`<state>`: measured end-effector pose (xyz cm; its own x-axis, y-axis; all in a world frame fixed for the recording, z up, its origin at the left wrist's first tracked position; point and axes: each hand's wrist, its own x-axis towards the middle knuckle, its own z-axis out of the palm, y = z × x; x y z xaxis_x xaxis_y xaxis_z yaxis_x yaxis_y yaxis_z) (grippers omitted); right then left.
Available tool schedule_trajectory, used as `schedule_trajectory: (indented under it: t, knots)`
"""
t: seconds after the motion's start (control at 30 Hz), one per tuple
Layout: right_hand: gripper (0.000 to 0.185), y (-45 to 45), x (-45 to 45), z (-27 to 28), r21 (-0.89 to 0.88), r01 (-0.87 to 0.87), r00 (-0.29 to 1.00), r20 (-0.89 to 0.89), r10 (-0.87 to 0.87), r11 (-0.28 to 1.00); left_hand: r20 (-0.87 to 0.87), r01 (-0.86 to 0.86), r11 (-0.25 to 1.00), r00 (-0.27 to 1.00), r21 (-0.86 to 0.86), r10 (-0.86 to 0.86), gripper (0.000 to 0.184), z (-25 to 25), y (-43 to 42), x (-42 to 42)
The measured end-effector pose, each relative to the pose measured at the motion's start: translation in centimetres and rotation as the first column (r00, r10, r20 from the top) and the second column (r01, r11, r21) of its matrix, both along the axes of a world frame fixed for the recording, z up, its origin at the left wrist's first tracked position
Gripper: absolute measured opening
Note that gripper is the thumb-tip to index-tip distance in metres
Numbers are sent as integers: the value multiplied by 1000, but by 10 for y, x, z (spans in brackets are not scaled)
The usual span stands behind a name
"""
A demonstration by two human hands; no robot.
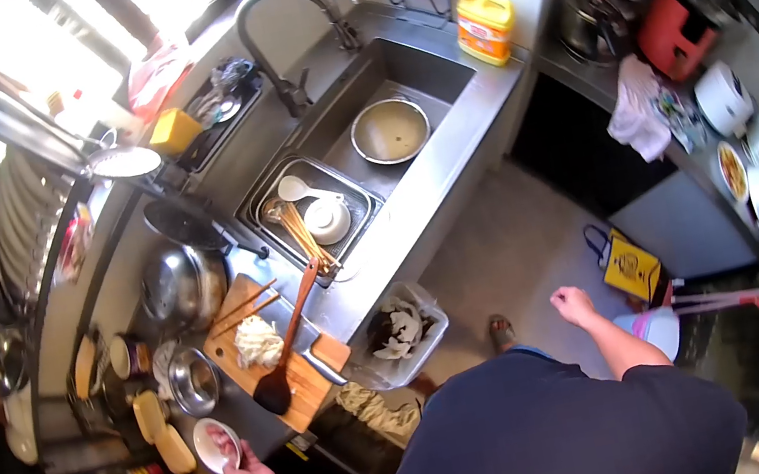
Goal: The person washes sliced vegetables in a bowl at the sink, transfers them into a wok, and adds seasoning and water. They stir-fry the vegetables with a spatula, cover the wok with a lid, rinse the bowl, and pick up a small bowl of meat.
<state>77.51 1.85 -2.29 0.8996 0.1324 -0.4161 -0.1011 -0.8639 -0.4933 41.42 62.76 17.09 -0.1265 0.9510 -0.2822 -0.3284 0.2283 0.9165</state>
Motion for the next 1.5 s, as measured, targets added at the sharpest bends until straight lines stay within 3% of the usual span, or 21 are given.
schedule_trajectory:
  t: [0.1,0.2,0.27,0.3,0.33,0.37,0.43,0.47,0.53,0.6,0.67,0.7,0.73,0.8,0.9,1.2,1.23,1.37,1.5]
  knots:
    - [25,48,97,60,243,-167,968,222,113,955,55,65,997,996,-30,-63,45,17,-52,35]
    - [21,148,186,119,397,-395,866,462,192,828,58,109,993,993,-52,-106,48,28,-99,76]
    - [22,233,240,129,351,-609,729,601,327,711,59,139,985,989,-99,-134,49,28,-123,98]
    - [23,284,264,137,391,-712,631,720,288,583,78,151,982,987,-117,-142,49,28,-133,109]
    - [27,327,288,152,332,-758,576,744,338,561,95,167,977,983,-134,-155,50,30,-145,125]
    - [35,377,316,136,283,-798,464,852,242,533,77,157,977,986,-142,-147,50,32,-155,142]
    - [46,461,371,126,156,-805,338,913,227,572,82,169,970,984,-174,-157,51,28,-165,174]
    - [53,490,393,135,94,-769,408,834,372,632,80,168,967,985,-192,-156,52,28,-169,188]
    - [61,536,434,140,47,-716,459,783,419,696,73,239,956,971,-170,-229,55,7,-166,204]
    - [54,571,460,130,90,-650,463,834,299,754,85,272,943,962,-194,-260,60,0,-165,231]
    - [42,580,475,133,164,-685,559,743,368,710,111,287,934,957,-213,-269,61,0,-162,260]
    - [28,580,468,129,333,-637,628,747,218,695,111,297,928,954,-223,-278,62,-1,-158,272]
    - [22,577,464,130,339,-627,645,731,224,701,113,303,924,952,-234,-284,62,-1,-155,283]
    - [28,565,443,129,438,-595,728,650,219,674,114,319,914,947,-249,-299,62,3,-153,298]
    - [30,562,419,125,502,-578,659,752,5,644,106,340,910,940,-236,-324,60,7,-143,325]
    - [55,554,403,126,482,-589,686,723,86,649,110,335,915,942,-223,-318,58,18,-136,366]
    - [65,553,403,125,491,-604,709,691,142,628,115,338,915,941,-221,-319,58,19,-136,369]
    - [80,552,396,123,449,-644,663,731,159,619,108,324,922,945,-214,-307,57,13,-136,370]
    - [89,553,380,120,495,-614,708,689,153,615,127,329,918,943,-219,-308,57,10,-136,369]
